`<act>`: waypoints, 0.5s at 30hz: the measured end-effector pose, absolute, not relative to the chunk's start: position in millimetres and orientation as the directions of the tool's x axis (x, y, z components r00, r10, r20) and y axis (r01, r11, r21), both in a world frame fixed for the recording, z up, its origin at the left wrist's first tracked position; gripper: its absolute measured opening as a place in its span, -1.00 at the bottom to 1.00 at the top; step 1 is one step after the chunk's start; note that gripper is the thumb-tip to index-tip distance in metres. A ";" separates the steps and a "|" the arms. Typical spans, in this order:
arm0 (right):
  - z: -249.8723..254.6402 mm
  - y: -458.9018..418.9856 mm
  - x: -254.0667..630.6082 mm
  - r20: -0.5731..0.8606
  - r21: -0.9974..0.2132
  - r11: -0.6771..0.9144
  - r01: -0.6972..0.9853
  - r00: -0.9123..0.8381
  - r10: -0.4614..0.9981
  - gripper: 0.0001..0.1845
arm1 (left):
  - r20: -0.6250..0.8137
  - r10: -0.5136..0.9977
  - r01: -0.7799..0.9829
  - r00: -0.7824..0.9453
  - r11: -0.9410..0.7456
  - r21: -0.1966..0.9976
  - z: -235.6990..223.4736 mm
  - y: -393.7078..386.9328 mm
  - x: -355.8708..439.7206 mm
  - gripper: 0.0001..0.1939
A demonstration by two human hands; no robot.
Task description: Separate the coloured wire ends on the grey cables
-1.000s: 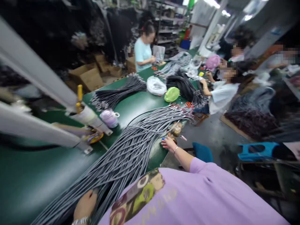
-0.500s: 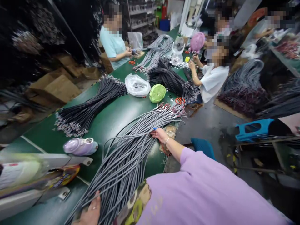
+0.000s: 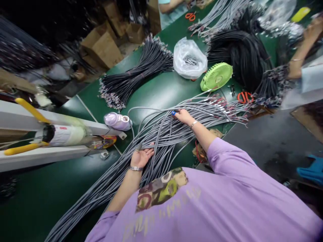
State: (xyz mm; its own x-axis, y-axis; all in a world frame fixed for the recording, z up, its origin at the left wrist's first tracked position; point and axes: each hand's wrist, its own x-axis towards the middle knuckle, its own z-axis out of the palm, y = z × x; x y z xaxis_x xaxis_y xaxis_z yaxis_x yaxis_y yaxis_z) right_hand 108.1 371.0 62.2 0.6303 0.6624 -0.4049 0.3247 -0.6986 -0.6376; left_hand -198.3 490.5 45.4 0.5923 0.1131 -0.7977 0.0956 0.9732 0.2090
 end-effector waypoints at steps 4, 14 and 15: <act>56.3 396.0 104.6 -0.417 -0.441 -0.743 0.503 0.618 0.667 -0.56 | -0.755 0.227 -0.011 0.615 0.960 0.280 47.1 519.4 -182.4 -0.52; 61.2 375.2 69.2 -0.266 -0.284 -0.620 0.731 0.561 0.784 -0.68 | -0.760 0.425 -0.001 0.492 0.873 0.488 46.9 509.6 -141.3 -0.81; 64.6 372.2 62.0 -0.202 -0.306 -0.611 0.730 0.577 0.791 -0.68 | -0.753 0.446 -0.015 0.483 0.864 0.503 48.3 497.0 -144.1 -0.85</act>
